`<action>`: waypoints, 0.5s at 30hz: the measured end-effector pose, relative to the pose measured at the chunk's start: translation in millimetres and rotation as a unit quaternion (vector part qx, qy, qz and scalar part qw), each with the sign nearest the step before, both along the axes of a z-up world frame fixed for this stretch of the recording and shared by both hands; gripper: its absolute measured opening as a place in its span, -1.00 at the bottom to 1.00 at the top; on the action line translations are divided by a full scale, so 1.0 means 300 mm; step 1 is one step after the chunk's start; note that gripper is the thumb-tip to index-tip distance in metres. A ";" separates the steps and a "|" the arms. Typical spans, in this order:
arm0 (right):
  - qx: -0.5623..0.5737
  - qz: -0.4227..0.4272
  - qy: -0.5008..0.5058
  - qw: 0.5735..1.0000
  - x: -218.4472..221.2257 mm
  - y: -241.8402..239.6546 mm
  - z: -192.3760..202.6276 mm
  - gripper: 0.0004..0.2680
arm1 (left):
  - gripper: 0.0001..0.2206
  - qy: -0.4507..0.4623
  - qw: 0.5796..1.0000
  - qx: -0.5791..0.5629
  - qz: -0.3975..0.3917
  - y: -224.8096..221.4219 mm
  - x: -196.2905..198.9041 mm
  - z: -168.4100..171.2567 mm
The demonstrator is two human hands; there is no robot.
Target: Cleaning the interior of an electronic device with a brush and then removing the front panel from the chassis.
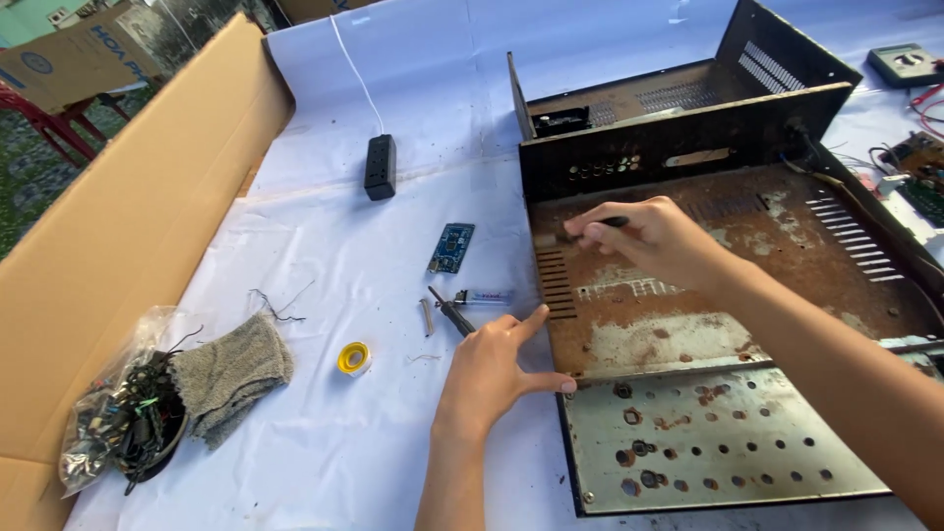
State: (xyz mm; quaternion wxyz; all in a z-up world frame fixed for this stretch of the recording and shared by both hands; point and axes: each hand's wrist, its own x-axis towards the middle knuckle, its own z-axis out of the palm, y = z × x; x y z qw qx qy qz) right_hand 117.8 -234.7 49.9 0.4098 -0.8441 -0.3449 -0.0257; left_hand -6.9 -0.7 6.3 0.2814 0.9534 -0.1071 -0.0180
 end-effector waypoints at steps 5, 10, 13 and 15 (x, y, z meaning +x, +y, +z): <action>-0.027 0.029 0.004 0.999 -0.055 0.020 -0.023 -0.81 | -0.09 0.013 1.000 -0.001 -0.007 0.008 0.012 0.002; 0.042 0.011 -0.010 0.999 -0.062 0.040 -0.036 -0.83 | -0.13 0.015 1.000 0.011 -0.002 -0.006 -0.004 0.018; -0.009 0.094 0.003 0.996 -0.077 0.036 -0.018 -0.88 | -0.10 0.035 0.999 0.019 0.004 -0.007 0.010 0.034; 0.028 0.069 -0.047 0.996 -0.082 0.032 -0.012 -0.89 | -0.14 0.033 0.999 0.029 0.018 -0.014 0.001 0.035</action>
